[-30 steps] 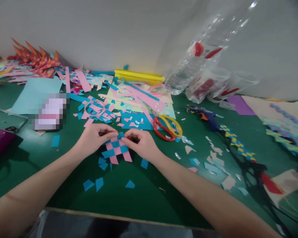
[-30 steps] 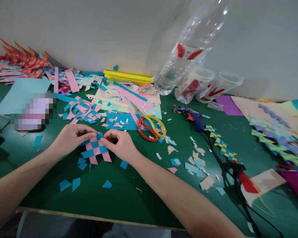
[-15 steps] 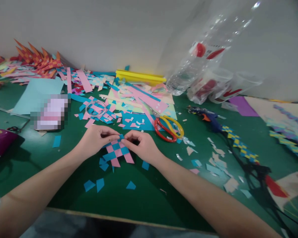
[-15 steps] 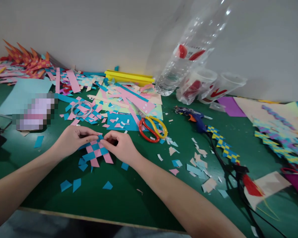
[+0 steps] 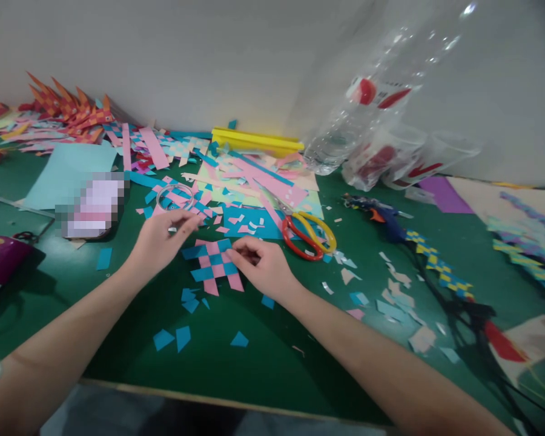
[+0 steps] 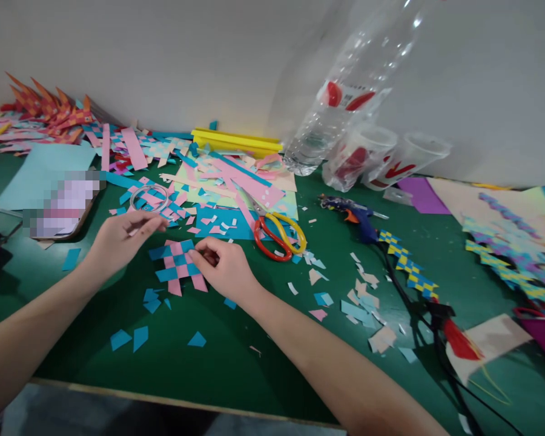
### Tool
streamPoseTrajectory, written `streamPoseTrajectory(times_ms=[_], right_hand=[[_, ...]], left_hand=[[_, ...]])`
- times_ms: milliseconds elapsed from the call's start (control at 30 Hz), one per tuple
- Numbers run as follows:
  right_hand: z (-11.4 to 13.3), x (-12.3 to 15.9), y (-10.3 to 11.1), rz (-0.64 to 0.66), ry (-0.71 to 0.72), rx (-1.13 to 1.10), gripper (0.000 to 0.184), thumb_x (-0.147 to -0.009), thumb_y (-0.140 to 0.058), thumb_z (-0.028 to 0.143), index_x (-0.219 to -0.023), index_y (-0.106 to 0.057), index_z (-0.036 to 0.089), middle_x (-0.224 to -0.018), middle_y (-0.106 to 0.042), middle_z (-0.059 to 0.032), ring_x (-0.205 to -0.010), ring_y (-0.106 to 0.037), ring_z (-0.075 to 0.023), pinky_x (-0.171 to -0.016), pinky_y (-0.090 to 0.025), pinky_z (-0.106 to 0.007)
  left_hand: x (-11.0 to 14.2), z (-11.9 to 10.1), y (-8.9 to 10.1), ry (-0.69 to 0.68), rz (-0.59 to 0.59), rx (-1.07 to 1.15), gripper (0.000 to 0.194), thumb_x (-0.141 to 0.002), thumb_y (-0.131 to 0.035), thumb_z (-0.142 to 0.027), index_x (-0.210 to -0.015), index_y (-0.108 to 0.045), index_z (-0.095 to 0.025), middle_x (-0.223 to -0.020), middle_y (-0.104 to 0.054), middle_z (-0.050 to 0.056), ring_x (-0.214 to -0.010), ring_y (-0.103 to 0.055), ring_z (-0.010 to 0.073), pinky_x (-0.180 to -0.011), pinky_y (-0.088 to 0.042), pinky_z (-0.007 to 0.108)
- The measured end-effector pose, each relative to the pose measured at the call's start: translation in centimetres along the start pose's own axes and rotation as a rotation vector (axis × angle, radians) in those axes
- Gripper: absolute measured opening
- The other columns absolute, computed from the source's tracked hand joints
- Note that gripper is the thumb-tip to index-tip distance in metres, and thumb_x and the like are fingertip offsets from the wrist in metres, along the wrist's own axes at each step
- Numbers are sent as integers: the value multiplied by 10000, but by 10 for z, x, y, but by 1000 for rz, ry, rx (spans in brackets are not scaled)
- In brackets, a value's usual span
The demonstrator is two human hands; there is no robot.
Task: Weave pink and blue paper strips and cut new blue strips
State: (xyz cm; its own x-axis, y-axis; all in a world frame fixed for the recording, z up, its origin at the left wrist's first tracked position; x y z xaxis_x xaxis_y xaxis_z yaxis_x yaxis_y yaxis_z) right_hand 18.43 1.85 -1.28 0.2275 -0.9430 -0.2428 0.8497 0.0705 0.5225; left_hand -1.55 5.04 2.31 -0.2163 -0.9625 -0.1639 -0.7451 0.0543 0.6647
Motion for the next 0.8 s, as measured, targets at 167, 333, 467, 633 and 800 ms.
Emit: streamPoseTrajectory(times_ms=[167,333,467,633,800], right_hand=[[-2,-2,1,10,187,255,208,-871,-557,341,-770,-671,199,-593,-572,0,-601,-541,-144,-629,-418,-295],[1,1,1,-11,270,255,262,-914,-521,355,-992,-698,178,-698,-672,-38,-693,-612,-178,-695,-451,-333],[3,3,4,-60,277,193,225,-929,-482,294,-909,-687,201,-751,-707,-41,-696,-629,-172,-684,-476,-319],[9,4,8,-186,308,180,140,-905,-489,220,-932,-627,220,-864,-715,-54,-763,-653,-179,-712,-516,-330],[23,12,4,-166,445,111,259,-863,-534,190,-1117,-508,234,-1184,-637,-109,-1128,-592,-234,-949,-488,-437]], left_hand=[[-11,21,13,-138,-177,-502,322,-910,-440,-257,-1161,-619,-166,-1163,-653,123,-1136,-535,299,-951,-420,424],[-14,38,8,-144,-151,-743,285,-918,-441,-235,-1097,-656,-176,-1199,-620,126,-1196,-479,329,-941,-395,487],[-15,37,8,-164,-146,-734,240,-907,-467,-228,-974,-692,-184,-1170,-628,119,-1172,-486,323,-916,-396,473],[-11,23,10,-242,-248,-633,201,-925,-467,-272,-954,-652,-199,-1041,-683,94,-1117,-539,292,-957,-352,446],[1,1,-4,-479,-353,-509,42,-882,-515,-212,-894,-552,-194,-760,-694,6,-739,-643,182,-939,-396,395]])
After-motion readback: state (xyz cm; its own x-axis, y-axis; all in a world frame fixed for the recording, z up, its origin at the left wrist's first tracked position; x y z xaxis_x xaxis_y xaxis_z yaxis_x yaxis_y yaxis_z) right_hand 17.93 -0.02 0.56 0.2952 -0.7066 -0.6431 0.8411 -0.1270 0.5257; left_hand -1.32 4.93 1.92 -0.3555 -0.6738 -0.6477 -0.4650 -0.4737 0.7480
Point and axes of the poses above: each hand's wrist, its own x-axis away from the middle knuckle, its own y-axis out of the back of the hand, z = x × y, the point moved 3 cm from there along -x, towards the middle knuckle
